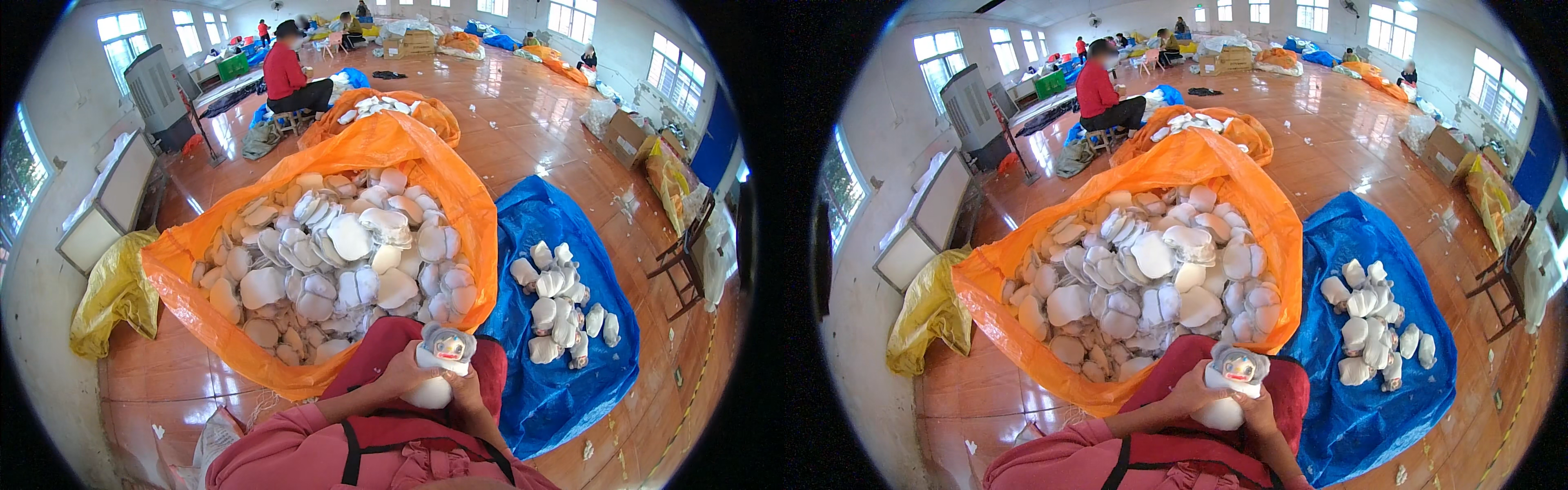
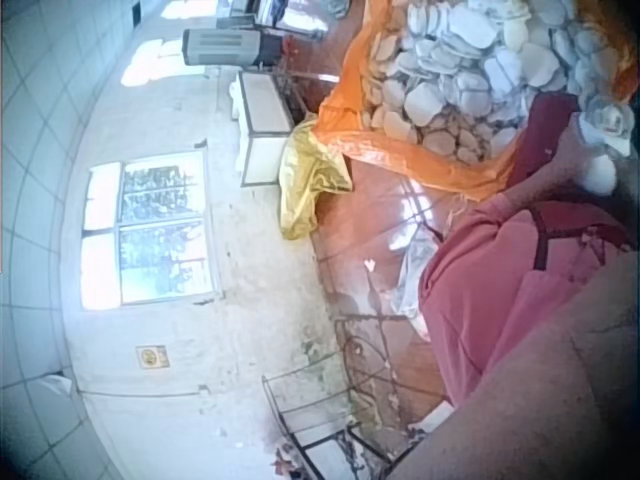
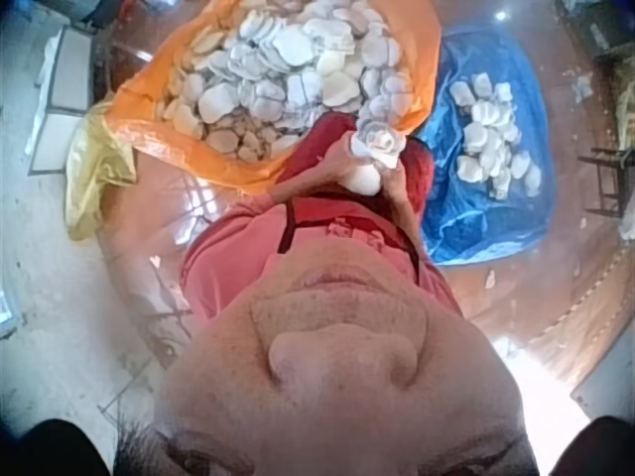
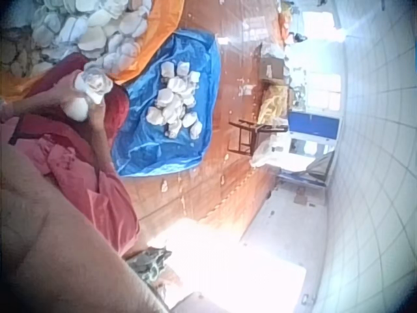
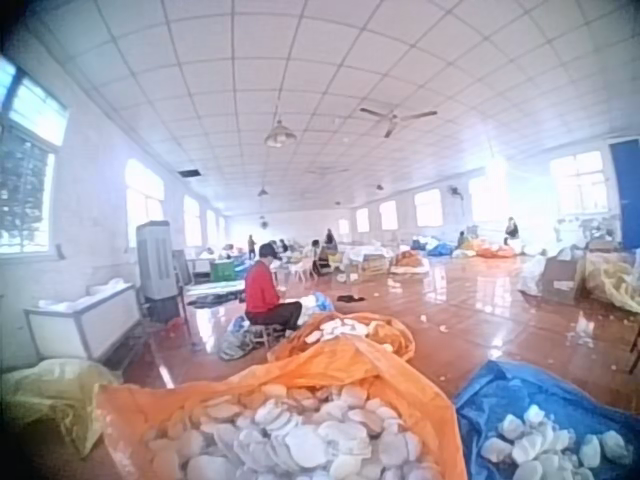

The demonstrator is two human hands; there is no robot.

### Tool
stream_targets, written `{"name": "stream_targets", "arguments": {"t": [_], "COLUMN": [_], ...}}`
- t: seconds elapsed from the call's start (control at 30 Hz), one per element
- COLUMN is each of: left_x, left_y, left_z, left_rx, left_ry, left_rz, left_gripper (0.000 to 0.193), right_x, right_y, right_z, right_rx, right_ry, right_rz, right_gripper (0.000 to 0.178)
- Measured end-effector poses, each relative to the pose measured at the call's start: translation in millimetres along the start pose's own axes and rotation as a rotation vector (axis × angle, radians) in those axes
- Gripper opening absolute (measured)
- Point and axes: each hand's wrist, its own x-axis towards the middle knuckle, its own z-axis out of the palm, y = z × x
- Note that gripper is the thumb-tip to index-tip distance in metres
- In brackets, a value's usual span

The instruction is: The person assembles small white plush toys by hand. They pick a flat white fabric piece, insert a stuffed body, and close the opening, then place the finished toy on a blue tarp. The process is repeated for multiple units.

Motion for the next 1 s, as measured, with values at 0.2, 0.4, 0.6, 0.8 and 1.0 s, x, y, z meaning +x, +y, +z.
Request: {"name": "stream_targets", "arguments": {"t": [0.2,0.4,0.6,0.8,1.0], "left_x": [1.9,5.3,1.2,-1.8,7.0], "left_y": [-7.4,-4.5,-1.6,6.4,-29.4], "left_z": [1.1,2.1,-5.9,-7.1,2.4], "left_rx": [-0.322,-0.756,-0.137,-0.198,-0.598], "left_ry": [-0.034,-0.093,-0.029,-0.117,-0.316], "left_rz": [-0.027,-0.031,0.001,-0.093,-0.157], "left_gripper": [0.085,0.079,0.070,0.062,0.048], "right_x": [-1.9,-4.4,0.3,-6.0,-9.6], "right_y": [2.4,-0.3,-13.7,-10.9,13.0], "right_z": [3.2,-2.8,-0.3,5.5,1.5], "right_rx": [0.068,-0.052,-0.088,-0.102,0.086], "right_ry": [-0.067,-0.110,-0.184,-0.145,-0.077], "right_rz": [0.008,0.104,0.074,0.021,0.034], "right_gripper": [0.048,0.051,0.057,0.056,0.039]}}
